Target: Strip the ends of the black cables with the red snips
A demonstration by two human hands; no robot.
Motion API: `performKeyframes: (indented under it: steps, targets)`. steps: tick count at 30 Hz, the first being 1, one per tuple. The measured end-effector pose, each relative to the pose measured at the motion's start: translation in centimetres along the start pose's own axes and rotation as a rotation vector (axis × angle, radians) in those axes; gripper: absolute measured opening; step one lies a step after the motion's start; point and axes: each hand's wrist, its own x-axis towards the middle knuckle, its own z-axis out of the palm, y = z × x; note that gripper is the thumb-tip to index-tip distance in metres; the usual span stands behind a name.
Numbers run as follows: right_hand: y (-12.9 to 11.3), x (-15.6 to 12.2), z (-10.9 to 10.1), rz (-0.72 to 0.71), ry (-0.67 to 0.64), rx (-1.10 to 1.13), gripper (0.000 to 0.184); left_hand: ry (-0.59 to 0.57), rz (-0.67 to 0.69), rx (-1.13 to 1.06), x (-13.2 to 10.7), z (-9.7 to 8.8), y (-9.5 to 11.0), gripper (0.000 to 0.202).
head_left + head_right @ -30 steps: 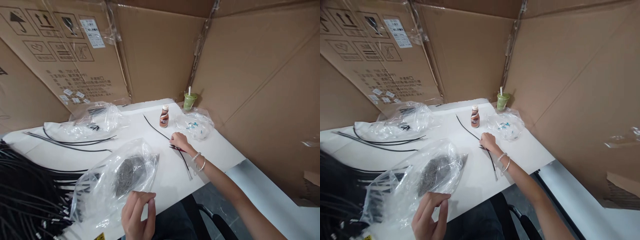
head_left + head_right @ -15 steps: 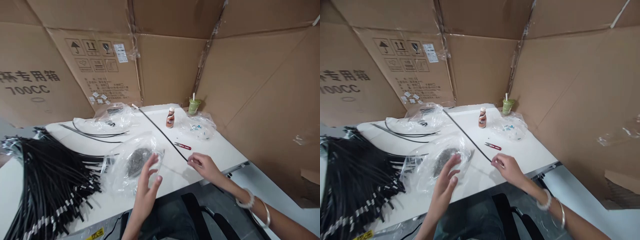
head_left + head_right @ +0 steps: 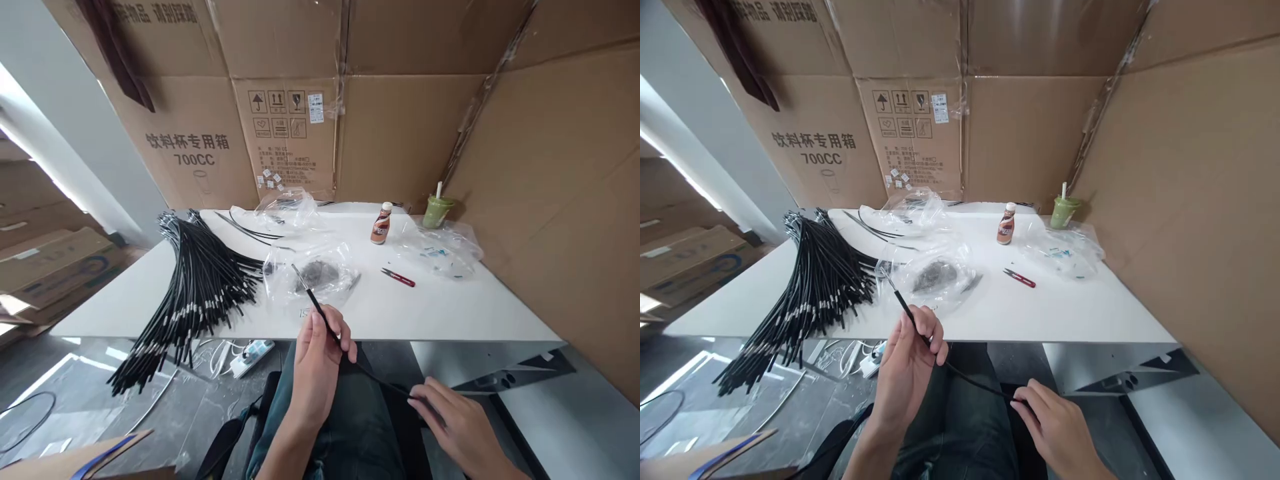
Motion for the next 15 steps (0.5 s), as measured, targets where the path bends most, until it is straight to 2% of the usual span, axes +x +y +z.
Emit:
performKeyframes:
  steps: [4,9,12,15]
  targets:
    - [0.7,-1.3,-0.5,-0.041,-0.016,-0.04,0.01,-0.005,-0.025,-0.051,-1.9,-0.6,-0.7,0.032]
    - [2.1,-2.1,-0.7,0.098,-0.168,-0.008,0.018,0.009,-0.095,-0.114,-2.6,-1.6,-1.1,0.031]
    - [2.2,-1.3,-1.1,0.23,-0.465,0.035,0.024,0.016,-0.163,-0.163,-2.2,-2.3,-1.8,0.031]
    - [1.9,0.8,-1.5,0.32,-0.785,0.049,0.016,0.046,-0.187,-0.216,-1.2,-3.2,-3.3,0.032]
